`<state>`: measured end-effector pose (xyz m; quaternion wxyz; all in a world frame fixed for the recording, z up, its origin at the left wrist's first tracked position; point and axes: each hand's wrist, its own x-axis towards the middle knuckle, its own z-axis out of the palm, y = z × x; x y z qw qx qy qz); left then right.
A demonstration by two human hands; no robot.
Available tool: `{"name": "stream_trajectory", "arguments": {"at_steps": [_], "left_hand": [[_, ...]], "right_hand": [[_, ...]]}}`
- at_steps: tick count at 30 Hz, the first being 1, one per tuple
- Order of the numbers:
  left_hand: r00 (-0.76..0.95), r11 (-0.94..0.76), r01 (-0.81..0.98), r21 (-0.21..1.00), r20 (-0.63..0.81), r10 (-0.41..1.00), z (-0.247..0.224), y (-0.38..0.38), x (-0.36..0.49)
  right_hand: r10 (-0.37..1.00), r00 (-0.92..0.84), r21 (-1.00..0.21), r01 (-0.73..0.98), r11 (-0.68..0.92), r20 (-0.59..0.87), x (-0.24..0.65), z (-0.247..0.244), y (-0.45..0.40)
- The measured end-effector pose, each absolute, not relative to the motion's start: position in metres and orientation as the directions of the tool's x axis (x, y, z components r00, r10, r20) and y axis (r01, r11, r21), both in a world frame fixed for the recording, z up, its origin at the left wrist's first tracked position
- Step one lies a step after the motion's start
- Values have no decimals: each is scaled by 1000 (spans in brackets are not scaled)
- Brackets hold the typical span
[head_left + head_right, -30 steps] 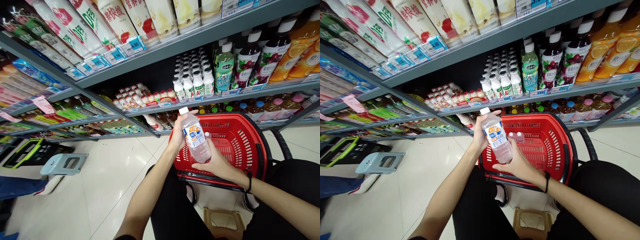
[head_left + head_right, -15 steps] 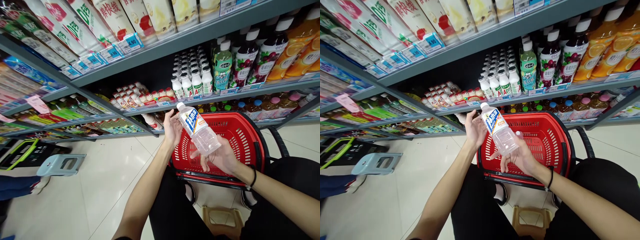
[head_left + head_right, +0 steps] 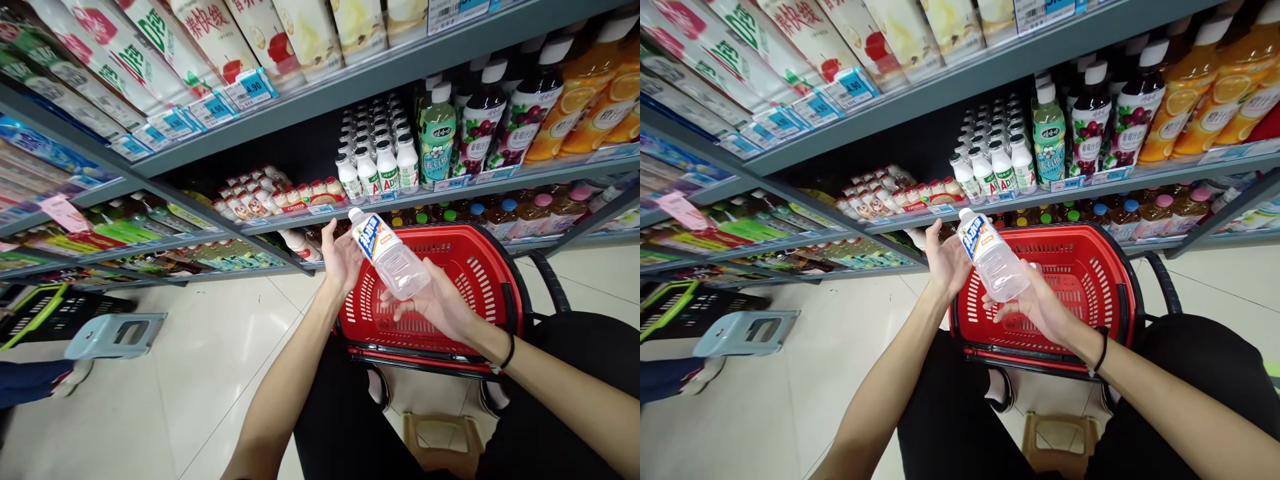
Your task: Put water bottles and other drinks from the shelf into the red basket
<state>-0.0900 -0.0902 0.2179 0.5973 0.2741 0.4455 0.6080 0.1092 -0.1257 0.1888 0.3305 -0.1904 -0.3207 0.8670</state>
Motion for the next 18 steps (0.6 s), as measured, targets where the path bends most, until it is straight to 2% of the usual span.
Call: {"name": "stream_trajectory", "arguments": {"at_steps": [3,5,7,9,10,12,14,15,17,18], "left_hand": [[-84,99,-506,857,-164,983,219,-90,-93],[-95,66,-514,855,-134,986,219,-89,-96],[-110,43,-524,851,-117,987,217,-87,-99],[-108,35,-536,844,-110,988,216,-87,-100],[-103,36,-538,842,-108,989,216,-86,-100],[-100,33,-536,844,-101,990,215,-86,-99],[-95,32,-535,844,-98,991,216,-87,-98],[-91,34,-537,843,-98,991,216,-88,-97],[-76,40,-534,845,-95,993,218,-90,-96],[-70,42,-523,852,-92,993,219,-91,-96]], "right_hand": [[819,-557,-821,-399,-408,-137,106,179,-124],[899,-428,-914,-322,-247,-93,107,173,-121],[944,-331,-982,-185,-46,18,113,169,-117],[930,-308,-977,10,213,200,123,169,-112],[889,-337,-924,109,365,311,129,171,-109],[739,-439,-713,265,649,510,141,175,-102],[570,-541,-466,332,820,618,152,179,-96],[514,-571,-383,343,858,640,155,181,-94],[482,-583,-343,339,876,654,158,183,-92],[510,-567,-391,327,860,647,158,183,-92]]}}
